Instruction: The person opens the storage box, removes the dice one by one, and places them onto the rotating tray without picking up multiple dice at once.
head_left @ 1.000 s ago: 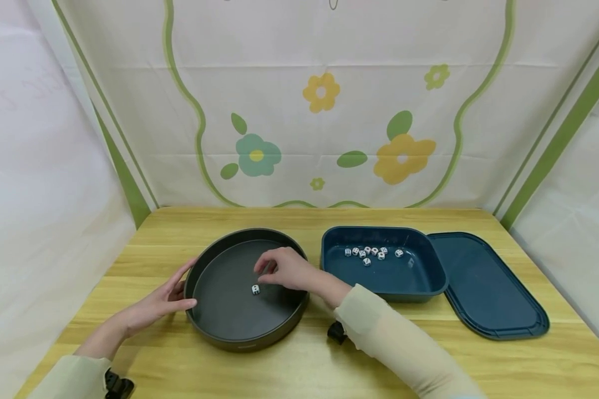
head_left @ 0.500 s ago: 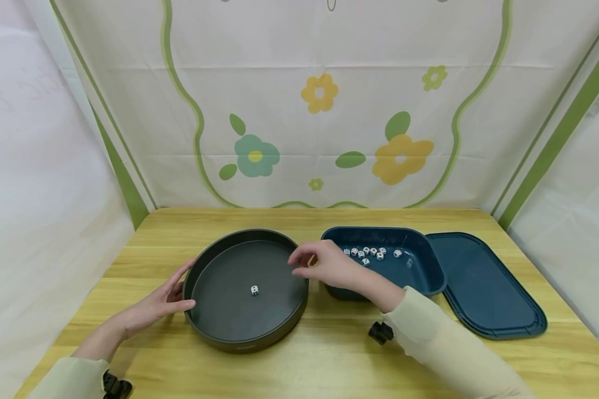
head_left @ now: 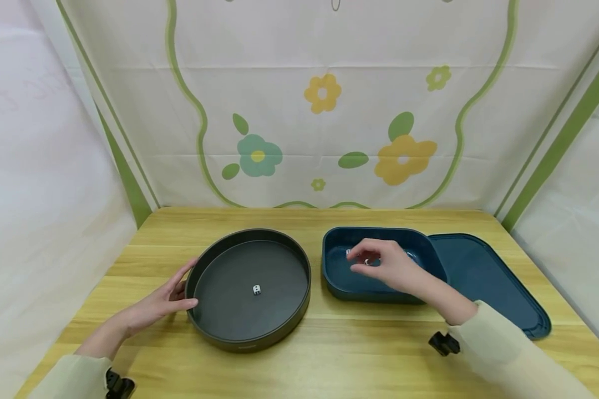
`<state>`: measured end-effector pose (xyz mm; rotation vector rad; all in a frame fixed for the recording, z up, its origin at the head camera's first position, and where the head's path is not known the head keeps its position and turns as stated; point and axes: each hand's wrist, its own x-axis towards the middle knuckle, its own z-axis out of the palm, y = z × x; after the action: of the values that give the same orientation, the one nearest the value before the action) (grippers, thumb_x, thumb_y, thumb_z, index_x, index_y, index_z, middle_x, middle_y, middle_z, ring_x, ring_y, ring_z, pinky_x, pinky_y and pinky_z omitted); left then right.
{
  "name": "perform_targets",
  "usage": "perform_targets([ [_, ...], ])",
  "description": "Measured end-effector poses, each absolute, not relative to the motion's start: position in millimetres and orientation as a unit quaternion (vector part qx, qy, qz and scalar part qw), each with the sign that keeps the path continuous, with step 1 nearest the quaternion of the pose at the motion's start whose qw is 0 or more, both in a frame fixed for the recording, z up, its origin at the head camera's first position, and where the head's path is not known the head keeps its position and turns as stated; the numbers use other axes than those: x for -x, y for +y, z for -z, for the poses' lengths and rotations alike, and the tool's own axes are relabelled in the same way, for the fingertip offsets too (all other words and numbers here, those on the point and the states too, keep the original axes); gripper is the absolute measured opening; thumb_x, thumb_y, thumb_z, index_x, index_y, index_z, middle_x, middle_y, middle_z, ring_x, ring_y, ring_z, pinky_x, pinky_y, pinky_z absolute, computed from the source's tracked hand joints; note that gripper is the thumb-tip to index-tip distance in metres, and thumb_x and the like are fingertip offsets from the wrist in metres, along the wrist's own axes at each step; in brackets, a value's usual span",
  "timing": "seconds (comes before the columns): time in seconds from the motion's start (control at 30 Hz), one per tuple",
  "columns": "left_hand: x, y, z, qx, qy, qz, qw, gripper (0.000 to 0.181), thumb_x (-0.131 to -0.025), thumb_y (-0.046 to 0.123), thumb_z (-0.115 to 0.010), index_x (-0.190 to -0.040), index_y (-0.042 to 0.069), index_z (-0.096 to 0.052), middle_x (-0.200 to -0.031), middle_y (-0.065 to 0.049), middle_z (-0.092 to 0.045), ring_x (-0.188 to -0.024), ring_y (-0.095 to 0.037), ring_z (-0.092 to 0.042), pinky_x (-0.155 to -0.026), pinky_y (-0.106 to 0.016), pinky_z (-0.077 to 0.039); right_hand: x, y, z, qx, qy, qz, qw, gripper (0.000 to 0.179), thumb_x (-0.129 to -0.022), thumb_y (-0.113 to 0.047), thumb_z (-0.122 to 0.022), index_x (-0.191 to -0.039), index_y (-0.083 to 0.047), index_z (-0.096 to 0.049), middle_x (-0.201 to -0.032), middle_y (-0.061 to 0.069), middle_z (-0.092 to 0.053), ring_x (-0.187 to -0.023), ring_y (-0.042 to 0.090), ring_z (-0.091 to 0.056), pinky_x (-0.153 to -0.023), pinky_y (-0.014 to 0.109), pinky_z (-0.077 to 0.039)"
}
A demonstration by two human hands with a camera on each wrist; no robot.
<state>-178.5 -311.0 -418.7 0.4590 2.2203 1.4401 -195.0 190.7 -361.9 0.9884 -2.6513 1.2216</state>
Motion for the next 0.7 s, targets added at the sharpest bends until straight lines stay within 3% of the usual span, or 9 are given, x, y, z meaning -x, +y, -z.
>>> perform_targets([
  [0.33, 181.0, -310.6, 419.6, -0.167, 0.807, -0.52, 0.226, 0.085, -0.1, 0.016, -0.055, -0.157, 0.026, 0.009, -0.153, -0.035, -0.01, -0.138, -0.052, -0.015, -0.102, -0.066, -0.023, 210.0, 252.0, 374.7, -0.262, -0.901, -0.345, 0.03, 0.018, -0.088, -0.008, -0.072, -0.106, -0.011, -0.07, -0.099, 0.005, -0.067, -0.081, 0.01, -0.061, -0.071, 0.03, -0.051],
  [0.7, 179.8, -309.9, 419.9, -0.173, 0.806, -0.52, 0.224, 0.085, -0.1, 0.014, -0.055, -0.157, 0.027, 0.008, -0.152, -0.036, -0.012, -0.138, -0.051, -0.018, -0.101, -0.061, -0.027, 216.5, 286.4, 383.1, -0.229, -0.926, -0.299, 0.036, 0.022, -0.088, -0.011, -0.072, -0.11, -0.006, -0.068, -0.098, 0.004, -0.066, -0.08, 0.011, -0.059, -0.069, 0.028, -0.049],
])
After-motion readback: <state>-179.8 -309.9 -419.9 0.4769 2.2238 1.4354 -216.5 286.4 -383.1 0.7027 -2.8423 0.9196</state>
